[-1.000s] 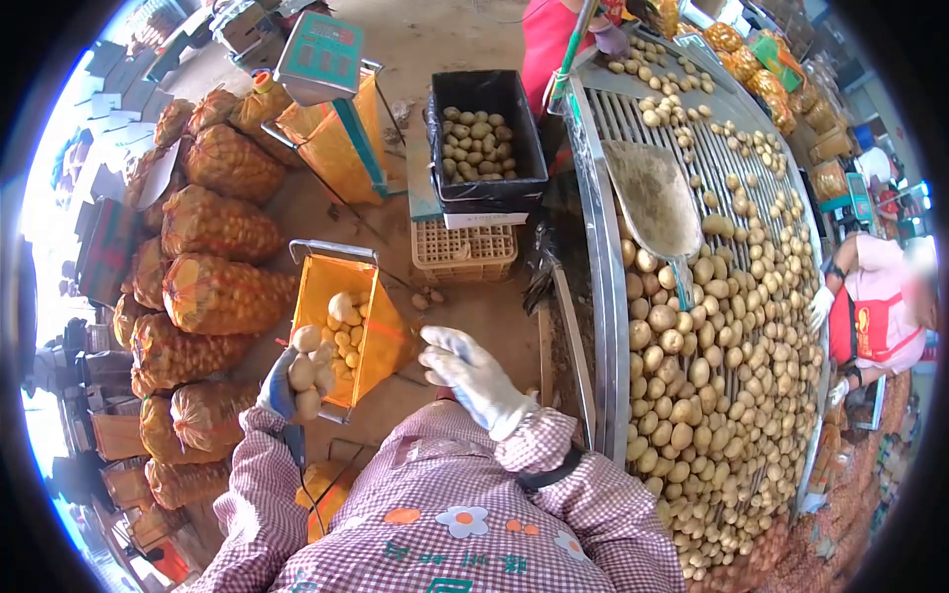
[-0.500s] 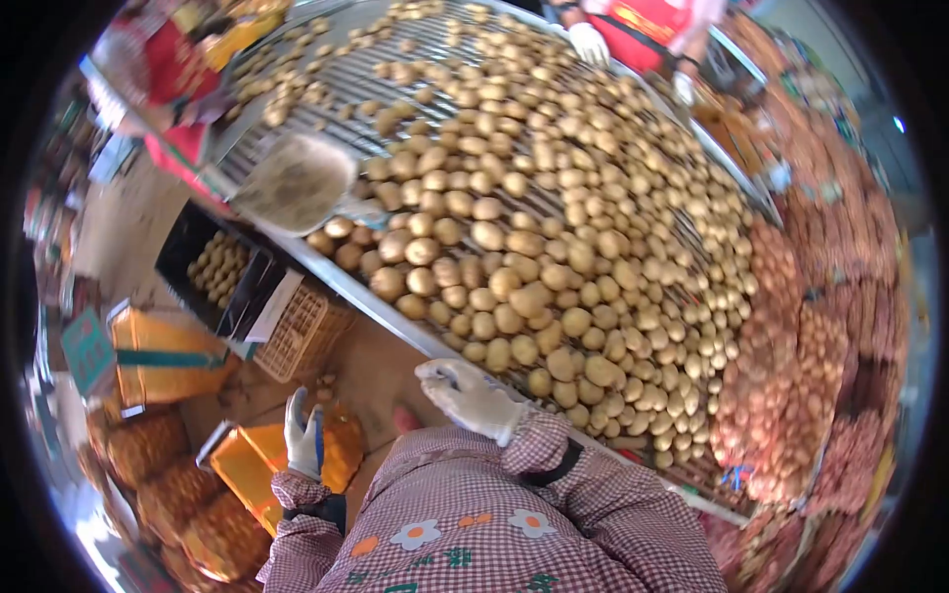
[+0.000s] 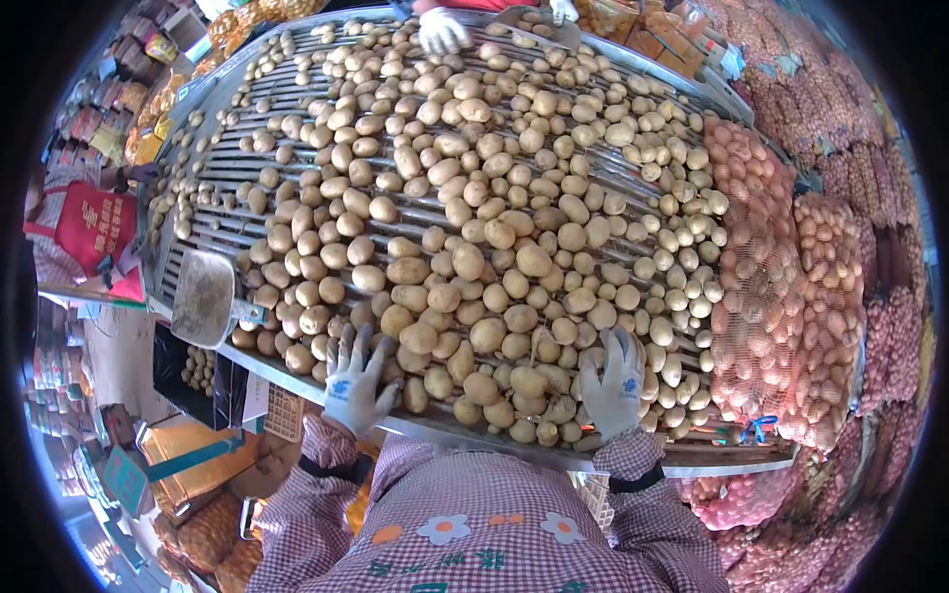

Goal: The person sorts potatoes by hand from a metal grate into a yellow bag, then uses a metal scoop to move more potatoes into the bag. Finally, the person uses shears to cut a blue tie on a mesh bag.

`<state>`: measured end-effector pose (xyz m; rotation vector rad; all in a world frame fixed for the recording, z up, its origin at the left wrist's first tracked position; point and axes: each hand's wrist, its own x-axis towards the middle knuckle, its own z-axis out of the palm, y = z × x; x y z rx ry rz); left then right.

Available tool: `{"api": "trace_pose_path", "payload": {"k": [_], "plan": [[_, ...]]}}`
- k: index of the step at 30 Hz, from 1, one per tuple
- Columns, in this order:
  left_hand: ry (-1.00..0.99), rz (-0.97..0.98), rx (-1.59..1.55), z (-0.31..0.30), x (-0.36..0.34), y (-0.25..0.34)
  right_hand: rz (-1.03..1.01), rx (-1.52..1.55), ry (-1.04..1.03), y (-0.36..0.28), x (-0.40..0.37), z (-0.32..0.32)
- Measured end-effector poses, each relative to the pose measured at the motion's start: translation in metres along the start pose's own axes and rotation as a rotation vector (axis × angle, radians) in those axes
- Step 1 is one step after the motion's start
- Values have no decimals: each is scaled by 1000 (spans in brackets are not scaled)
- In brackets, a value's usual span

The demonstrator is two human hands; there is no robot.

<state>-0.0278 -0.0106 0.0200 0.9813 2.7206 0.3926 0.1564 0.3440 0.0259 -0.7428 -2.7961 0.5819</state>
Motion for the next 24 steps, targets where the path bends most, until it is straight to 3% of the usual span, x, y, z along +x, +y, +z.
{"api": "trace_pose_path", "payload": {"k": [3,5,9,13,16,19,24], "plan": [[-64,147,37,-6,25,-32,104,0,-27,1,-7,19],[-137,259,82,-13,34,-48,116,-294,-14,-10,-10,34],[-67,367,139,-18,59,-72,264,-339,13,-31,3,41],[-50,128,33,-33,111,-72,242,-373,25,-26,2,45],[-13,140,140,-33,158,-87,388,-370,12,-25,8,58],[-85,157,184,-48,190,-99,492,-408,-1,-31,11,57],[-376,134,430,-88,234,-115,527,-429,-34,-37,14,55]]}}
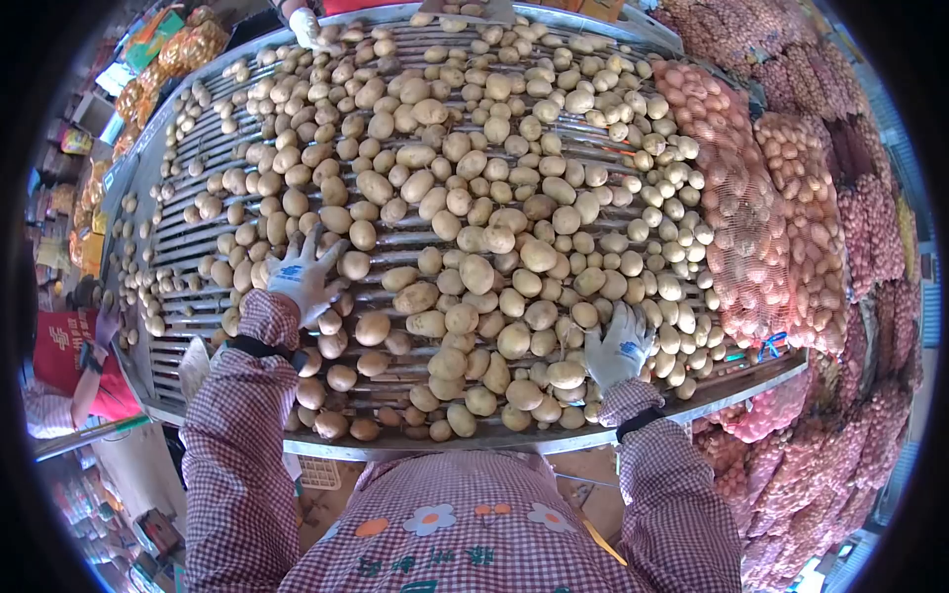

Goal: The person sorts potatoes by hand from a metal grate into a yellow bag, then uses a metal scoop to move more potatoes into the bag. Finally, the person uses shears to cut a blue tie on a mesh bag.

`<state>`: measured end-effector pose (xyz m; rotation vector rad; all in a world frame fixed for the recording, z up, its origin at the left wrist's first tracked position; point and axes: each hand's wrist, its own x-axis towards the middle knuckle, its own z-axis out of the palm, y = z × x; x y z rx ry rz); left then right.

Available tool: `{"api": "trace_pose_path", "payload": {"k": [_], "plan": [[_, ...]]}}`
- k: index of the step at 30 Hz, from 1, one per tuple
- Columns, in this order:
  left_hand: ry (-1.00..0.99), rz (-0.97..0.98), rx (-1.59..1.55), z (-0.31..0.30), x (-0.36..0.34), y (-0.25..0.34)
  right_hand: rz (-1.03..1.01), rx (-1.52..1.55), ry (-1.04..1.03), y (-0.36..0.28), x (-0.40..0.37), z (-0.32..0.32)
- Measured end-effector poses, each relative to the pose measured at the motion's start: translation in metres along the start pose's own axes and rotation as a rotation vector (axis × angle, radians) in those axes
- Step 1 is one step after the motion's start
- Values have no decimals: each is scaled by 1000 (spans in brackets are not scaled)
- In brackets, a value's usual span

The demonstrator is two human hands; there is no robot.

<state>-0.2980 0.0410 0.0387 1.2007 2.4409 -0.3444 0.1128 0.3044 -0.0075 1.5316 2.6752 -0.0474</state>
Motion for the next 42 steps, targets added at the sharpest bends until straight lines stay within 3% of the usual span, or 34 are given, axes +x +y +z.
{"api": "trace_pose_path", "payload": {"k": [1,3,5,7,9,11,13,16,17,19,21,22,23,24,25,26,27,29,31,33,37,39,42], "plan": [[-91,-18,36,-10,3,-12,-6,-5,0,-1,1,-1],[82,-19,-2,3,8,-41,-3,41,-8,1,1,0],[-79,-168,-99,-5,11,-65,3,58,20,1,0,2],[-112,-223,-79,3,21,-91,23,83,3,-3,1,-4],[-1,-212,-82,27,26,-131,44,78,-25,-6,1,-8],[-15,-314,-302,20,22,-157,21,81,-28,-3,-2,-4],[-141,-493,-51,5,12,-161,3,32,65,-4,0,-2],[-161,-594,-98,-2,6,-166,3,39,70,-3,1,-3],[-72,-620,-11,7,9,-163,0,40,62,-4,2,-4],[147,-500,-47,1,10,-127,-6,46,59,-4,4,-1],[483,-114,-239,5,4,-73,29,33,2,2,6,5],[654,134,-167,17,0,-40,0,52,15,2,5,5],[312,334,-329,-16,-9,-3,-20,14,29,4,5,6],[458,442,-318,7,-5,33,-27,24,23,8,4,9],[403,603,-481,15,-16,56,-31,33,19,6,6,8],[477,635,-393,43,-24,78,-15,63,9,5,5,6],[288,644,-319,47,-32,82,-28,40,30,6,5,8],[376,563,-227,52,-32,74,-20,8,24,8,6,11],[413,490,-327,58,-33,58,-11,0,14,5,4,7],[301,436,-225,37,-42,37,8,6,27,1,9,4],[210,79,-139,37,-46,-9,-11,-12,62,4,5,8],[256,-63,-157,75,-29,-58,8,10,39,4,6,8],[231,-161,-51,53,-28,-98,26,11,41,2,6,8]]}}
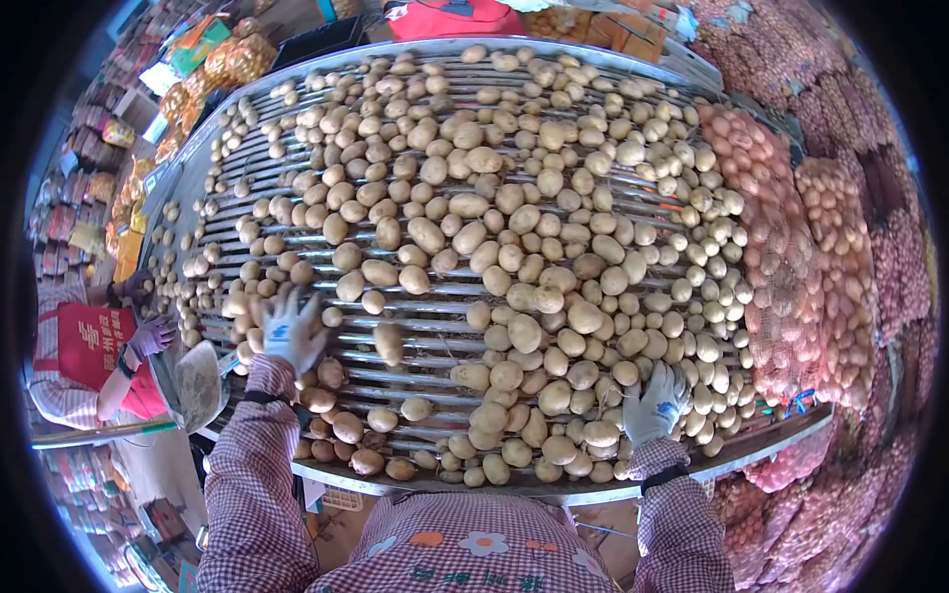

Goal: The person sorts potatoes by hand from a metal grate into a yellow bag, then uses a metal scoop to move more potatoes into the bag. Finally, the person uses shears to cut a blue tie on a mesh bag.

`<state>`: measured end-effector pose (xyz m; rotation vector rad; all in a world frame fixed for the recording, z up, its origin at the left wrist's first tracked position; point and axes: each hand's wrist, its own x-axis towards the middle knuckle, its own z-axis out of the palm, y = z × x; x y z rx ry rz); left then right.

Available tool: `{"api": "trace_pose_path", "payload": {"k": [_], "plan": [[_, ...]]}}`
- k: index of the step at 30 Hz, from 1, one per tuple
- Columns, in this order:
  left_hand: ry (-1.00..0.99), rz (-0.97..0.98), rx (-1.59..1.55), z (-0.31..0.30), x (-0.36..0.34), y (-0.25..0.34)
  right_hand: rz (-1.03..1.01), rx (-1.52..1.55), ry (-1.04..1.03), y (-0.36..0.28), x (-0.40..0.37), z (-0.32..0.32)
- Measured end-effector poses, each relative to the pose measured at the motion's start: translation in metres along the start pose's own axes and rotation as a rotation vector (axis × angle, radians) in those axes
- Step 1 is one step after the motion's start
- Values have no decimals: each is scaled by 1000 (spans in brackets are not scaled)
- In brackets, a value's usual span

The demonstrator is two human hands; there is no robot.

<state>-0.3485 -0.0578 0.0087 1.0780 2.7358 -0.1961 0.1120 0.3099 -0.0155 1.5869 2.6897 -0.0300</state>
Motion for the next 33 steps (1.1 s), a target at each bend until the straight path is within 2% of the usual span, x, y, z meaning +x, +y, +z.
{"api": "trace_pose_path", "payload": {"k": [1,3,5,7,9,10,12,13,16,19,20,23,24,25,27,28,30,31,33], "plan": [[-53,-71,25,-6,7,-8,14,3,3,2,1,0],[-8,-299,-40,2,21,-31,-37,29,-1,3,1,1],[228,-395,-101,26,36,-52,-23,28,18,-1,4,-3],[350,-193,-266,8,43,-30,-23,43,-11,1,0,0],[465,138,-441,3,58,8,-21,32,-28,-1,-4,0],[419,179,-412,-9,61,35,-18,23,-28,-3,-2,-1],[175,233,-584,-15,72,76,-11,11,-42,0,1,0],[146,319,-411,-14,75,88,-10,7,-37,-1,1,-4],[64,281,-498,-9,93,91,5,33,-59,-5,1,-8],[-121,231,-525,-29,104,81,-23,51,-23,0,1,-1],[-91,275,-615,-13,115,69,-37,61,-9,0,1,-1],[106,361,-845,-30,122,86,-55,26,40,0,0,-1],[200,428,-705,-50,119,105,-30,66,11,0,0,1],[189,423,-602,-64,117,123,-30,63,5,-1,0,-2],[-16,449,-231,-79,127,150,-24,49,-18,-3,2,-4],[-8,444,-238,-83,129,162,-31,44,-11,-3,2,-3],[-100,334,-10,-90,135,179,-42,37,36,-2,0,-1],[-98,334,-11,-90,142,179,-42,36,38,-1,1,-1],[-252,192,-52,-84,155,172,-20,62,0,-1,1,0]]}}
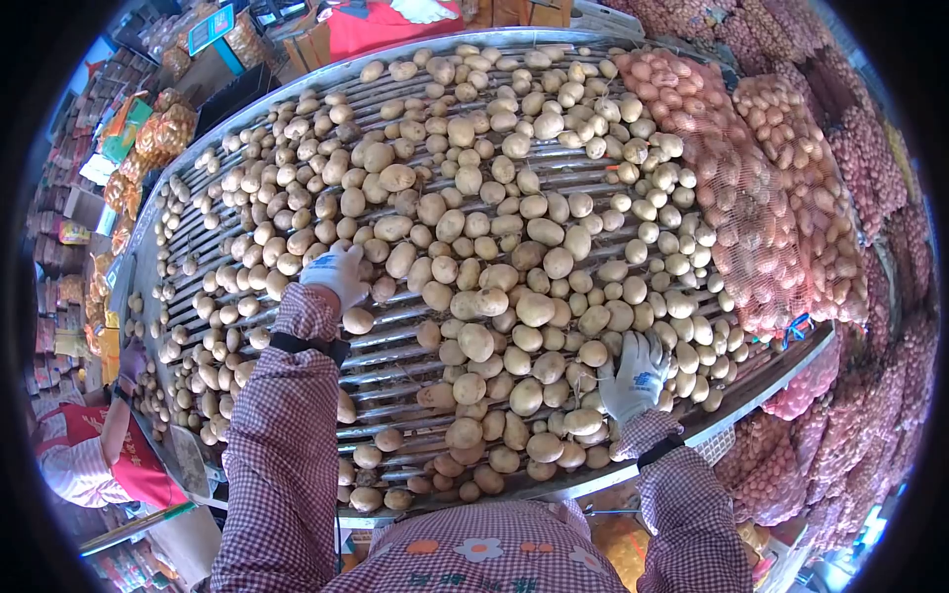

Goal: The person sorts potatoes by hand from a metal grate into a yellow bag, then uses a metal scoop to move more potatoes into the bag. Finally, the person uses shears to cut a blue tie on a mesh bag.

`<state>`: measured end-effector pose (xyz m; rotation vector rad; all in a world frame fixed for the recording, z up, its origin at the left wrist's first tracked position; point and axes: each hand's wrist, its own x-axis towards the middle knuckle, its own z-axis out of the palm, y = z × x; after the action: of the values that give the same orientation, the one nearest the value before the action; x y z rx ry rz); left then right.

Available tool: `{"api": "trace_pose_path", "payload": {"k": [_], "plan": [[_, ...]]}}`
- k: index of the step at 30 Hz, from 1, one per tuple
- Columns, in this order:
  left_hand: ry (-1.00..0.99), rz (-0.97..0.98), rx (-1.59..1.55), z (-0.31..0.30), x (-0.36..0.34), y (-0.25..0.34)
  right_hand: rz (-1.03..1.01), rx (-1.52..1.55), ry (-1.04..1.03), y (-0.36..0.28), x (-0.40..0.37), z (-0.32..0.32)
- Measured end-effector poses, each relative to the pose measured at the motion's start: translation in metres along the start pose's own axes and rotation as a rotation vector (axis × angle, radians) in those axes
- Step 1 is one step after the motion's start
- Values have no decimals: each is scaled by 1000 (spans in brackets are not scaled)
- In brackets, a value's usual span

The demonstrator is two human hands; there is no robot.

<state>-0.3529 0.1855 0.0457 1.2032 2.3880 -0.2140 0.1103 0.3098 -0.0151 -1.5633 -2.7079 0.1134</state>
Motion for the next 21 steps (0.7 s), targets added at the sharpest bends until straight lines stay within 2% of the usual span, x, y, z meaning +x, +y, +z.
{"api": "trace_pose_path", "payload": {"k": [5,9,12,14,16,17,18,20,21], "plan": [[49,65,-6,7,0,-7,26,8,-32,-2,-2,-4],[233,261,-391,17,10,-36,3,-19,-20,-2,0,-6],[322,262,-295,-29,0,1,45,45,-91,-8,3,-17],[394,312,-220,-27,22,12,21,47,-60,-5,0,-8],[195,246,-124,-27,44,29,10,1,-4,-5,0,-7],[77,184,-242,-30,54,35,6,-11,-24,-5,0,-8],[65,191,-246,-31,62,33,14,-19,-33,-2,2,-6],[-89,266,-426,-30,72,24,2,22,4,4,-3,4],[-140,256,-372,-42,67,29,26,28,-30,0,-1,-1]]}}
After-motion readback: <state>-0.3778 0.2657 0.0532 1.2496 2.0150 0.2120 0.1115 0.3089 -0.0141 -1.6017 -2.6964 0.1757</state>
